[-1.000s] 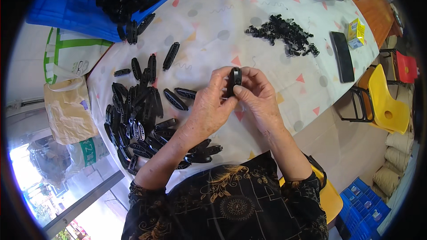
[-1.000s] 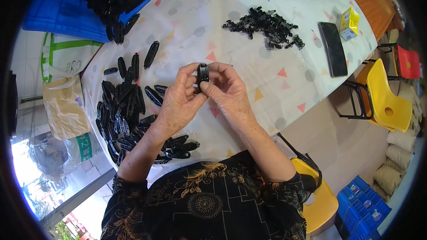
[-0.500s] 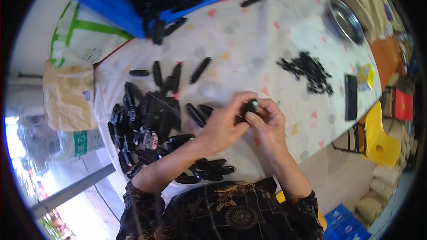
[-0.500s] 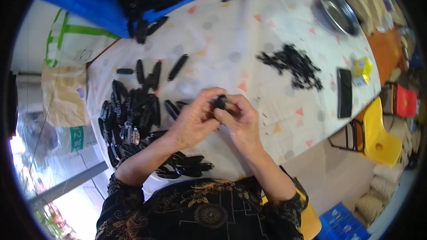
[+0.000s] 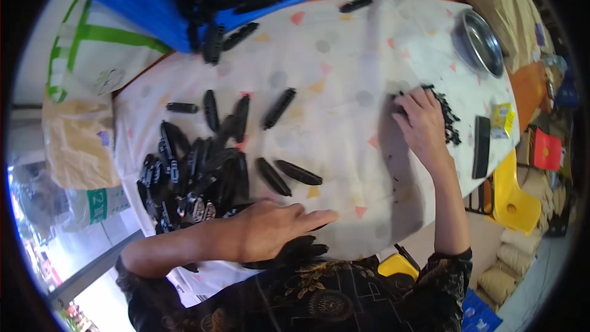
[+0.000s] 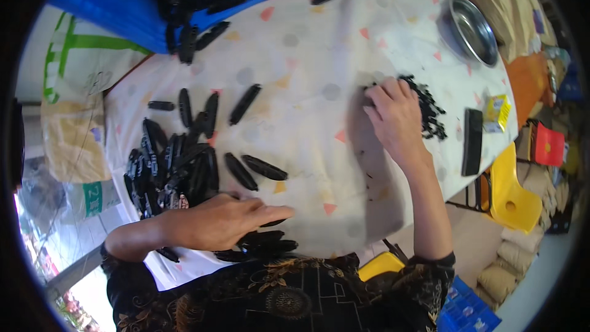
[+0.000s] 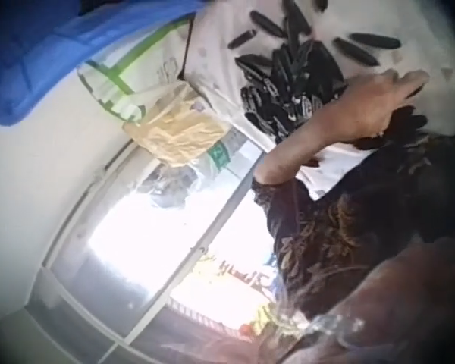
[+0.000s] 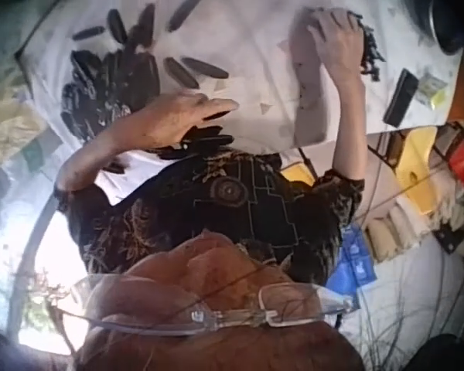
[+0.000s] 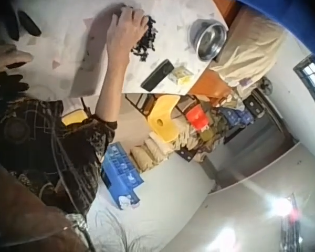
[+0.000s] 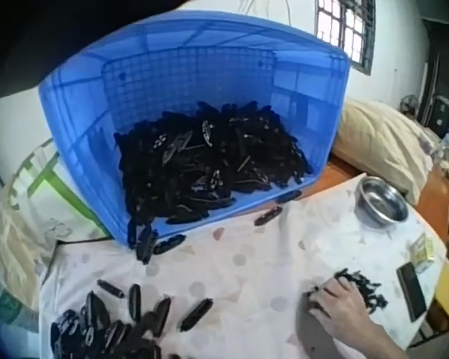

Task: Assembling small plastic components by inserting pins or internal parts into housings.

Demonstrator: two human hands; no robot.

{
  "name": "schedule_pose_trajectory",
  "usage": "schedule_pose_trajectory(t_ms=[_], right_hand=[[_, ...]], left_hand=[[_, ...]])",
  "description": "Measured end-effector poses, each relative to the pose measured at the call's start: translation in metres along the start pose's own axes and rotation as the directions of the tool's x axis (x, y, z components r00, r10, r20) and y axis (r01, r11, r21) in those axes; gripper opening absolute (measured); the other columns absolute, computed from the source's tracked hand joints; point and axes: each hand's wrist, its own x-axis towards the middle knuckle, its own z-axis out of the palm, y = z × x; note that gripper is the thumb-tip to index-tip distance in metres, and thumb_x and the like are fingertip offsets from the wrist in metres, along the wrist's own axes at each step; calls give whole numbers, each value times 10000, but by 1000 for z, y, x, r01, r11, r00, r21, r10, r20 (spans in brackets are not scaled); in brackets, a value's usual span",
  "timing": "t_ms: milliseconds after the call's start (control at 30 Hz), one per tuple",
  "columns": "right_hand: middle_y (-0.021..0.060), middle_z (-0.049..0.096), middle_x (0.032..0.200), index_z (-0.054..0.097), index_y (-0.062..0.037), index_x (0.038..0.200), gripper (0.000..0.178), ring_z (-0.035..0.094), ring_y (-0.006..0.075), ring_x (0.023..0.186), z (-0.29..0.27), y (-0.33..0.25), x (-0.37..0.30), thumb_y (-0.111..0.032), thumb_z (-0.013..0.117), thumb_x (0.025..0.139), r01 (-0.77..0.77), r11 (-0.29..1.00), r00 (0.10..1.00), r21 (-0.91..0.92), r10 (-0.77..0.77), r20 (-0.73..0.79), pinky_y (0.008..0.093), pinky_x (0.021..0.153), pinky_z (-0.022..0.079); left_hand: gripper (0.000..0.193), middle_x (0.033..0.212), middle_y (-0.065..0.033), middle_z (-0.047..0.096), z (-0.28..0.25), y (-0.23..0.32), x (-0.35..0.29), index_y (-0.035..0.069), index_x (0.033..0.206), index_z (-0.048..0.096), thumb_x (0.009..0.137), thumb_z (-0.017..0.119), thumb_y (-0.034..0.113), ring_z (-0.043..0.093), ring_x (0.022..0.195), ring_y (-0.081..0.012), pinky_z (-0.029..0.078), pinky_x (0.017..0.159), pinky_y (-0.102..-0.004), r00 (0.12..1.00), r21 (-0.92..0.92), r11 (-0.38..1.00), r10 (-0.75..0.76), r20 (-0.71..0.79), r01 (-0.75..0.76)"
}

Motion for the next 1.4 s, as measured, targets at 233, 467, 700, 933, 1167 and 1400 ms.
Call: schedule_pose_trajectory(t_ms=[233, 467, 700, 933, 1167, 1400], right_hand=[[86, 564, 909, 602, -37, 917, 184, 543, 282, 920, -5, 9, 0, -70, 677, 753, -151, 988, 988, 13, 151, 21, 380, 804, 423], [73, 552, 868, 607, -53, 886, 160, 544, 266, 885, 3, 11, 3, -96, 690, 756, -93, 994, 995, -51, 91, -41, 382, 788, 425], [52, 600, 804, 615, -45, 853, 108, 572, 212, 774, 10, 11, -7, -75, 689, 781, -72, 976, 973, 208, 114, -199, 309, 699, 451], [74, 657, 852, 607, -38, 897, 39, 635, 140, 728, 1, -39, -52, -45, 637, 873, -168, -501, 821, 849, 405, 402, 257, 665, 516], [87, 662, 874, 598, -45, 903, 61, 644, 144, 731, 0, -58, -80, -33, 644, 865, -117, -603, 835, 789, 370, 407, 254, 668, 527], [53, 645, 970, 627, -54, 874, 72, 593, 120, 851, 6, -73, -92, -47, 685, 832, -100, -522, 849, 847, 399, 346, 278, 791, 472]], left_hand=[[328, 1137, -168, 593, -88, -33, 9, 54, 1121, 593, 795, 596, 96, 610, 930, -327, 501, 786, -387, 832, 427, 878, 60, -551, 219], [222, 952, -112, 541, -153, -140, 32, 48, 967, 553, 764, 636, 83, 536, 953, -294, 425, 779, -421, 584, 550, 373, 26, -811, 747], [134, 907, -85, 548, -157, -150, 42, 61, 879, 530, 756, 569, 24, 537, 905, -269, 403, 726, -388, 603, 615, 235, 127, -787, 753], [146, 828, -150, 630, -126, -119, 48, 45, 918, 492, 786, 553, 30, 608, 851, -300, 429, 741, -411, 601, 592, 296, 69, -796, 750], [423, 914, -98, 629, -58, -32, 84, 4, 1108, 511, 736, 701, 69, 626, 724, -140, 517, 632, -257, 614, -572, 820, -460, -641, 18], [491, 1001, -110, 625, 13, 23, 117, 4, 1178, 445, 750, 681, -45, 649, 871, -169, 529, 755, -276, 669, -591, 801, -389, -633, -94]])
